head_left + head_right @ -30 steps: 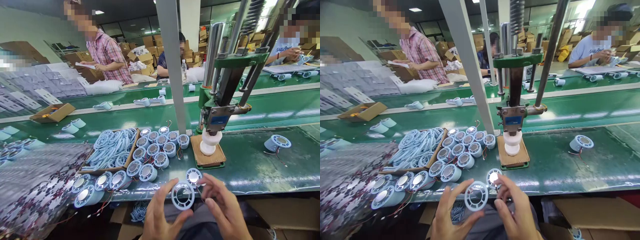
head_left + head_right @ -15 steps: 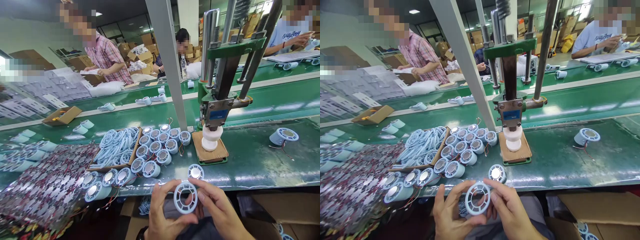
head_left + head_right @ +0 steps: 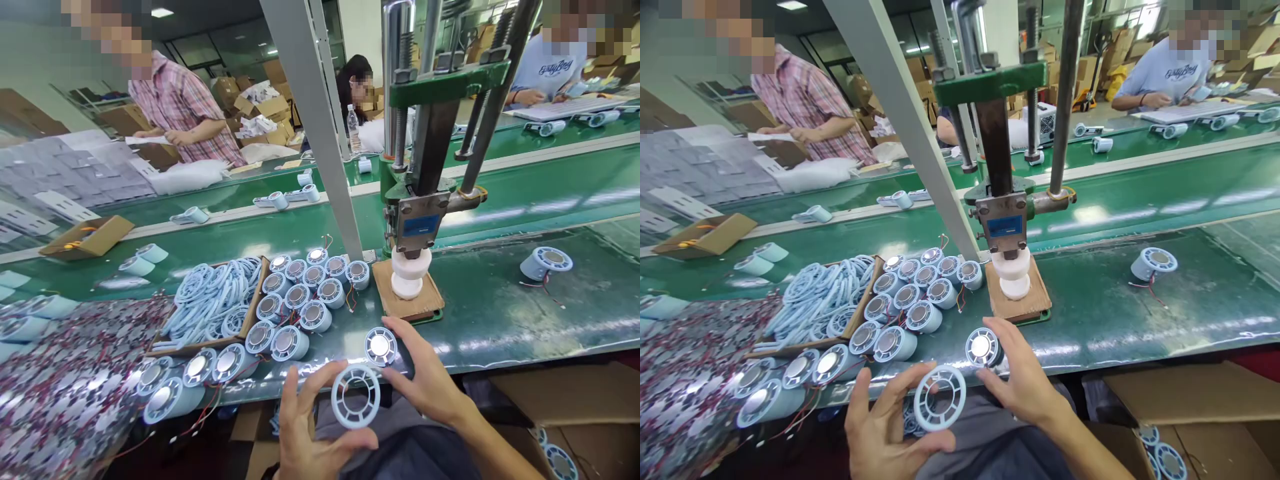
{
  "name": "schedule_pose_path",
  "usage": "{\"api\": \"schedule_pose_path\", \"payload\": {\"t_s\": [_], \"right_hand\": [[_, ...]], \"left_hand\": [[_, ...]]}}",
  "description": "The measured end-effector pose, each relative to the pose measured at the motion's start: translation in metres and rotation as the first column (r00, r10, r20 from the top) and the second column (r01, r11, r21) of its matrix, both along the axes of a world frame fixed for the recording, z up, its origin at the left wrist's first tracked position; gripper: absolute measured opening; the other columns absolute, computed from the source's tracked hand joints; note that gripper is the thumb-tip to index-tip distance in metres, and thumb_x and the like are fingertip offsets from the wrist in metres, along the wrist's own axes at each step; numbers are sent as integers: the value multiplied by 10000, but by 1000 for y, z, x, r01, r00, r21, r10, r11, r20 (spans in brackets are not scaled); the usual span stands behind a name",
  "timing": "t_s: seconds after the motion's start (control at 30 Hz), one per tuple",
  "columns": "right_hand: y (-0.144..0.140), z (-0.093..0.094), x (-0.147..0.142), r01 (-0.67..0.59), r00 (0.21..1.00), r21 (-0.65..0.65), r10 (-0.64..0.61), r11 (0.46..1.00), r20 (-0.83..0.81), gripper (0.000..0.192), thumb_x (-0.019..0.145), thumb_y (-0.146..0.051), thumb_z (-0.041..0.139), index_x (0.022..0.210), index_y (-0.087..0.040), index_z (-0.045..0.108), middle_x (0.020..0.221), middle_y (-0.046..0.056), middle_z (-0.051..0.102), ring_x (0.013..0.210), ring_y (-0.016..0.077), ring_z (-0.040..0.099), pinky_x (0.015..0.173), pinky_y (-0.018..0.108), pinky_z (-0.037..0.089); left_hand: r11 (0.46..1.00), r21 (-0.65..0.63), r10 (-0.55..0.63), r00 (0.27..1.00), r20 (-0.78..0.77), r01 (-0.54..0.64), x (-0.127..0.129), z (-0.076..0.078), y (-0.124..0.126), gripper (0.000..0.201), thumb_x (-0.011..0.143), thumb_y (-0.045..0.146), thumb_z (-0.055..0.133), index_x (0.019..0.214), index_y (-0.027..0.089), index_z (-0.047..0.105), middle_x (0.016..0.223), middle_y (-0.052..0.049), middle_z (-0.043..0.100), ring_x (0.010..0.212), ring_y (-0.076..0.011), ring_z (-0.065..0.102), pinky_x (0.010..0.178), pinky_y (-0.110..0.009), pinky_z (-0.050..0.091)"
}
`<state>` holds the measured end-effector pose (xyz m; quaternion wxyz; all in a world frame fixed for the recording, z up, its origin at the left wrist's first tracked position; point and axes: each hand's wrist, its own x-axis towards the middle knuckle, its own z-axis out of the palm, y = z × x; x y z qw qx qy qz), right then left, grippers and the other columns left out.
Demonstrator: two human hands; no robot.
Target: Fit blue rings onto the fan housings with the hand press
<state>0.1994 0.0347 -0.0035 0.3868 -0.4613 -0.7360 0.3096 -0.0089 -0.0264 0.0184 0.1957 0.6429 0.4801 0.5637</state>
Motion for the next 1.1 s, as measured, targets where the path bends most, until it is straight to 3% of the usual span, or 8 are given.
{"api": "schedule_pose_path", "payload": {"t_s": [0.1,0.2,0.3,0.4,0.63,1.1], "right_hand": [[-3,-14,-13,42,997,4,-42,999,61,680,810,-205,651,1461,-185,457,1444,148,554,1335,257,554,1104,426,498],[-6,-25,-21,116,991,72,-120,991,59,726,824,-173,630,1505,-181,379,1356,150,628,1226,252,642,1024,407,556],[-9,-30,-25,150,987,181,-158,972,30,846,789,-135,629,1551,-165,261,1276,149,678,1130,248,695,949,375,596],[-9,-32,-25,175,982,259,-187,950,21,885,758,-90,581,1560,-164,214,1250,147,692,1117,249,703,922,371,609],[-7,-33,-26,194,981,273,-194,942,-27,864,787,-104,588,1563,-198,221,1223,133,706,1082,248,720,894,378,625],[-6,-32,-27,219,975,228,-221,949,-19,985,784,-103,585,1607,-245,65,1204,108,725,1041,253,740,848,402,639]], "left_hand": [[1000,-31,-6,999,-38,5,-1,-6,4,1065,759,567,770,1579,314,140,1114,-102,762,1012,-255,748,894,-420,610],[990,-125,44,990,-131,-61,7,-15,16,1051,749,622,754,1569,268,199,1129,-124,752,1026,-284,739,898,-442,603],[979,-187,40,976,-216,-82,23,-21,33,958,782,652,714,1536,238,291,1144,-136,741,987,-289,739,882,-450,603],[973,-210,40,968,-247,-94,36,-24,44,827,850,552,708,1509,230,327,1175,-135,726,1001,-286,725,895,-465,595],[962,-226,88,959,-271,-152,42,-29,42,685,853,358,719,1438,224,388,1193,-137,711,990,-286,709,879,-492,589],[973,-150,132,954,-269,-177,48,-35,37,644,937,525,589,1458,213,375,1207,-170,713,1064,-319,707,891,-508,579]]}}
